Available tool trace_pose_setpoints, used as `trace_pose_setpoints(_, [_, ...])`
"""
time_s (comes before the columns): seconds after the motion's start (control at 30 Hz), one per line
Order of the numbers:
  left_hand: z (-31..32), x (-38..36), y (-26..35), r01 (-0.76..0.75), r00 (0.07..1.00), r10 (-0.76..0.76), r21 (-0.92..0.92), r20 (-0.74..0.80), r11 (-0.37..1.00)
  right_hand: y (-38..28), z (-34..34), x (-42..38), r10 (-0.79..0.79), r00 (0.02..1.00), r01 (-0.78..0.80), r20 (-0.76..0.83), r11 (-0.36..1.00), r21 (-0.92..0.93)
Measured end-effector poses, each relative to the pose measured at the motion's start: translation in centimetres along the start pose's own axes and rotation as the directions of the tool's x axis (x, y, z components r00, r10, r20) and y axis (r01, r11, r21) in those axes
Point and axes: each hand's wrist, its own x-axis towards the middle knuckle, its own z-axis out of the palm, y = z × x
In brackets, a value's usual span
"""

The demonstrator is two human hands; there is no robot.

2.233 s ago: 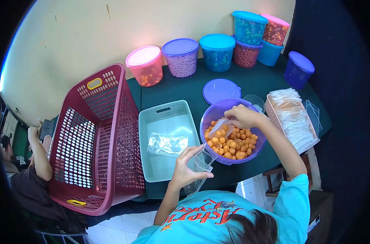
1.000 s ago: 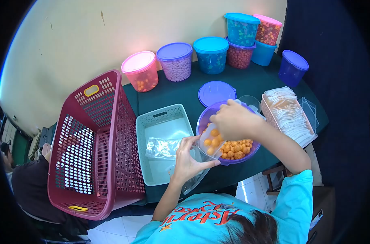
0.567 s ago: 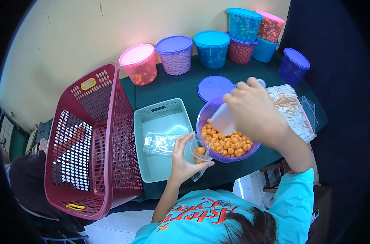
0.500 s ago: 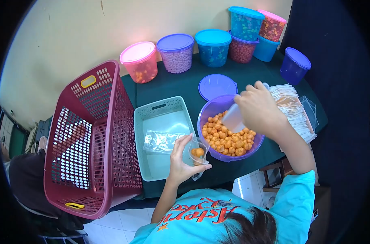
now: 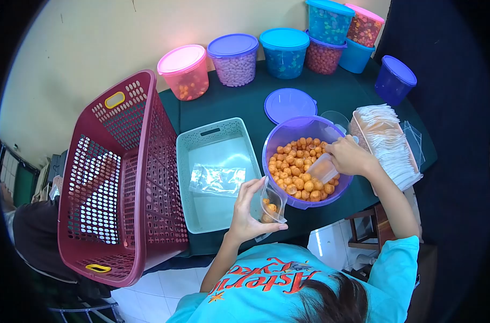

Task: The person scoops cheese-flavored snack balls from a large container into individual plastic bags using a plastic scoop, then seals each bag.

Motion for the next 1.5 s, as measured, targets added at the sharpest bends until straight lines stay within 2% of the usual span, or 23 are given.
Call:
trace_pose_setpoints(0.07, [0.0, 0.1, 0.2, 0.013, 1.0, -0.013, 0.004, 0.005, 1.0, 0.1, 0.6, 0.1, -0.028, 0.998, 0.031, -0.059, 0.998, 0.052])
trace_pose_setpoints(0.13, [0.2, 0.4, 0.2, 0.016, 1.0, -0.016, 0.004, 0.008, 1.0, 0.4, 0.9, 0.5, -0.054, 0.998, 0.05, 0.033, 0.991, 0.127])
trace_pose_setpoints(0.3, [-0.1, 0.7, 0.3, 0.041, 0.999, -0.041, 0.007, -0.009, 0.999, -1.8, 0.2, 0.7, -0.095, 0.986, 0.057, 0.134, 0.962, 0.266])
trace_pose_setpoints(0.37, [-0.4, 0.6, 0.3, 0.081, 0.997, -0.081, 0.012, -0.014, 0.997, -2.4, 0.9, 1.5, -0.091, 0.981, 0.011, 0.174, 0.91, 0.415])
trace_pose_setpoints(0.43, [-0.7, 0.5, 0.5, 0.124, 0.992, -0.124, 0.02, -0.021, 0.992, -1.6, 2.0, 2.4, -0.147, 0.981, 0.082, 0.125, 0.904, 0.419])
trace_pose_setpoints(0.5, [-1.0, 0.6, 0.7, 0.164, 0.986, -0.164, 0.067, -0.001, 0.984, -1.2, 2.2, 2.7, -0.149, 0.983, 0.061, 0.109, 0.819, 0.571])
trace_pose_setpoints(0.63, [-1.0, 1.4, 0.7, 0.152, 0.988, -0.151, 0.098, -0.017, 0.984, -0.3, 0.3, 2.6, -0.135, 0.989, 0.08, 0.065, 0.842, 0.533])
trace_pose_setpoints(0.77, [-0.8, 2.6, 1.4, 0.119, 0.992, -0.125, 0.171, 0.028, 0.978, 0.2, -2.8, 2.0, -0.111, 0.987, 0.032, 0.113, 0.838, 0.544])
trace_pose_setpoints(0.9, [-0.7, 3.8, 2.3, 0.075, 0.992, -0.098, 0.275, 0.074, 0.959, -0.1, -5.1, 1.8, -0.125, 0.991, 0.09, 0.04, 0.874, 0.477])
trace_pose_setpoints(1.03, [-0.1, 5.2, 2.7, 0.024, 0.996, -0.048, 0.297, 0.074, 0.955, -2.0, -6.4, 2.0, -0.191, 0.979, 0.157, 0.069, 0.93, 0.333])
trace_pose_setpoints(1.1, [0.3, 5.9, 2.7, 0.074, 0.994, -0.089, 0.202, 0.067, 0.977, -3.2, -6.8, 2.1, -0.218, 0.974, 0.195, 0.06, 0.944, 0.264])
trace_pose_setpoints(1.17, [0.5, 6.7, 2.8, 0.077, 0.994, -0.091, 0.196, 0.062, 0.978, -4.3, -7.0, 2.2, -0.212, 0.976, 0.207, 0.04, 0.973, 0.1])
trace_pose_setpoints(1.2, [0.6, 7.1, 2.8, 0.087, 0.993, -0.099, 0.19, 0.056, 0.978, -4.7, -6.8, 2.3, -0.198, 0.98, 0.196, 0.024, 0.977, 0.082])
trace_pose_setpoints(1.3, [0.7, 8.0, 2.2, 0.053, 0.996, -0.066, 0.203, 0.058, 0.978, -4.4, -6.8, 3.3, -0.2, 0.979, 0.196, 0.045, 0.976, 0.094])
trace_pose_setpoints(1.33, [0.5, 8.5, 2.3, 0.124, 0.981, -0.151, 0.205, 0.124, 0.971, -4.0, -6.3, 3.9, -0.203, 0.978, 0.198, 0.044, 0.976, 0.094])
trace_pose_setpoints(1.37, [0.3, 8.7, 2.0, 0.124, 0.981, -0.151, 0.206, 0.121, 0.971, -3.2, -5.6, 4.5, -0.192, 0.978, 0.178, 0.087, 0.973, 0.147])
trace_pose_setpoints(1.43, [-0.3, 9.4, 1.0, 0.205, 0.938, -0.22, 0.082, 0.268, 0.975, -2.2, -4.8, 5.1, -0.18, 0.975, 0.154, 0.127, 0.969, 0.192])
trace_pose_setpoints(1.47, [-0.7, 9.9, 0.6, 0.202, 0.939, -0.216, 0.08, 0.266, 0.976, -1.7, -4.4, 5.2, -0.21, 0.971, 0.178, 0.114, 0.954, 0.243])
trace_pose_setpoints(1.5, [-1.3, 10.4, 0.3, 0.268, 0.895, -0.252, 0.007, 0.367, 0.963, -1.7, -4.4, 5.2, -0.242, 0.965, 0.204, 0.1, 0.934, 0.292])
